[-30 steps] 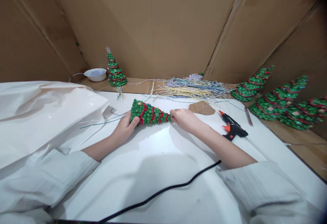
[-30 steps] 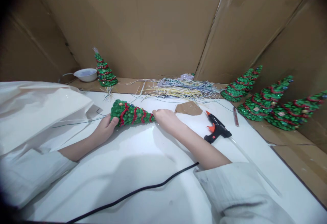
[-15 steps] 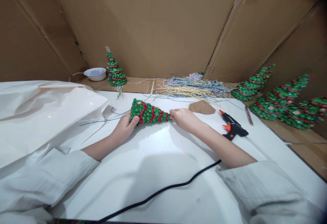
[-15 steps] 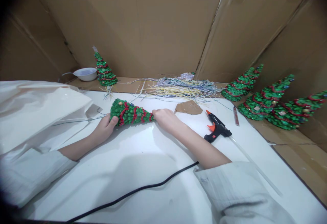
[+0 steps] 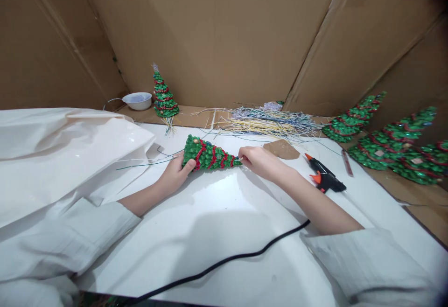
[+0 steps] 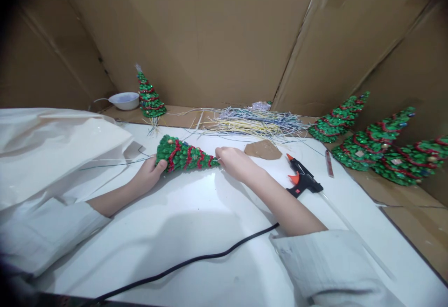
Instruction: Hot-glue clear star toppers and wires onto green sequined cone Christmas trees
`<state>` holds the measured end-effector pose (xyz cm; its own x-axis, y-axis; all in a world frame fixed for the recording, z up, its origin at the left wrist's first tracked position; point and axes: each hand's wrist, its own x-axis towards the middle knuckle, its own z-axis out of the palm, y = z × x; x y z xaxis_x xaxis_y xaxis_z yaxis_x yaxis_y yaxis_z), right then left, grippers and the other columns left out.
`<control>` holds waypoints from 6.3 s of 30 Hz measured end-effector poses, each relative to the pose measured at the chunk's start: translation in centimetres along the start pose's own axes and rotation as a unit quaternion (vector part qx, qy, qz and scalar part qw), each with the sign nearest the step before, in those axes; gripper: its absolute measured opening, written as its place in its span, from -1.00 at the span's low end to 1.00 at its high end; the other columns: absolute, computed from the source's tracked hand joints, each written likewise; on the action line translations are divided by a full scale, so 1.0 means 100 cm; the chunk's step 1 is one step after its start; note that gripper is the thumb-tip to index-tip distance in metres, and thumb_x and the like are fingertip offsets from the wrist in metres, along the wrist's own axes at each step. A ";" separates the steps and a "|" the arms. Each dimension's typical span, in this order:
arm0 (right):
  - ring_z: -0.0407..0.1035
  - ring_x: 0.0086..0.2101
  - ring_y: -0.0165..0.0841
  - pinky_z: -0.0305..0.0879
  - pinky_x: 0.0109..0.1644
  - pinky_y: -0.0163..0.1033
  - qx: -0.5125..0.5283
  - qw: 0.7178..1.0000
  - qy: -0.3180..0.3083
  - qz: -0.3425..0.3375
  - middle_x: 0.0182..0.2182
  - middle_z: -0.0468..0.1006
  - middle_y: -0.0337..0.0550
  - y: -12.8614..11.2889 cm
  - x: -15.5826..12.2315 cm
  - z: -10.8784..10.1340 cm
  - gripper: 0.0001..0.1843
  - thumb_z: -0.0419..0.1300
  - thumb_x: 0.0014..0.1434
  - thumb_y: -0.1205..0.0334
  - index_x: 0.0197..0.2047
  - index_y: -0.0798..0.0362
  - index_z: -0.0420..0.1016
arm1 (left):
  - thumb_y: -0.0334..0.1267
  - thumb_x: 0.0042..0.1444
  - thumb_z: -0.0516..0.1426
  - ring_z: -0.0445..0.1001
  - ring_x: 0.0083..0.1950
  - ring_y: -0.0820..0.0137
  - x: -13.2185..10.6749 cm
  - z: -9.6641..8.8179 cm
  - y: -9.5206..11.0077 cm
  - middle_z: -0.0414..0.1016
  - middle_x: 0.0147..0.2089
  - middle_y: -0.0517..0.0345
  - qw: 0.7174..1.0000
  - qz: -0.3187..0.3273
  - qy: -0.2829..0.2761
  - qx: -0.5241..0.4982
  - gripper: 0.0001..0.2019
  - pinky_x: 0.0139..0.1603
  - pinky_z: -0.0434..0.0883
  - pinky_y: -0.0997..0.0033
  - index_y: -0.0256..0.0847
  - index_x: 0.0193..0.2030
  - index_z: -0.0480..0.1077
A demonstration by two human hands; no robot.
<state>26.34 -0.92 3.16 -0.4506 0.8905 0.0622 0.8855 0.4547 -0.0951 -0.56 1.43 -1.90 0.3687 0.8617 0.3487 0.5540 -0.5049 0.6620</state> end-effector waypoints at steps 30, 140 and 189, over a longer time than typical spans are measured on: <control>0.37 -0.38 -0.39 -0.03 -0.40 -0.36 0.009 0.999 0.017 0.037 -0.33 0.54 -0.16 -0.008 0.004 0.007 -0.88 0.02 0.16 0.35 -0.32 0.07 0.38 | 0.21 0.14 -0.17 0.41 -0.15 0.17 -0.001 0.000 0.000 0.49 -0.13 -0.07 1.000 -0.012 0.009 -0.007 -0.37 -0.08 0.33 0.26 -0.36 -0.11 0.38; 0.36 -0.39 -0.39 0.00 -0.39 -0.37 0.044 0.997 0.018 0.059 -0.44 0.53 -0.21 -0.013 0.001 0.005 -0.88 0.10 0.08 0.40 -0.45 0.05 0.40 | -0.01 0.19 -0.14 0.13 -0.53 0.46 -0.006 0.000 0.010 0.14 -0.60 0.27 0.996 -0.039 0.076 0.014 -0.62 -0.48 0.17 0.44 -0.16 -0.56 0.06; 0.31 -0.44 -0.44 0.02 -0.39 -0.39 0.142 0.988 0.043 0.045 -0.48 0.49 -0.24 -0.004 0.003 0.011 -0.90 0.12 0.02 0.43 -0.47 0.06 0.37 | 0.01 0.24 -0.20 0.39 -0.27 0.28 -0.006 0.000 0.007 0.44 -0.32 0.04 0.998 -0.006 0.056 0.020 -0.56 -0.18 0.31 0.32 -0.27 -0.31 0.32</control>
<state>25.72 -0.77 2.13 -0.3495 0.9288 0.1234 0.8484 0.3696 -0.3790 -0.41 0.60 -1.60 0.2768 0.8669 0.4145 0.5881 -0.4940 0.6404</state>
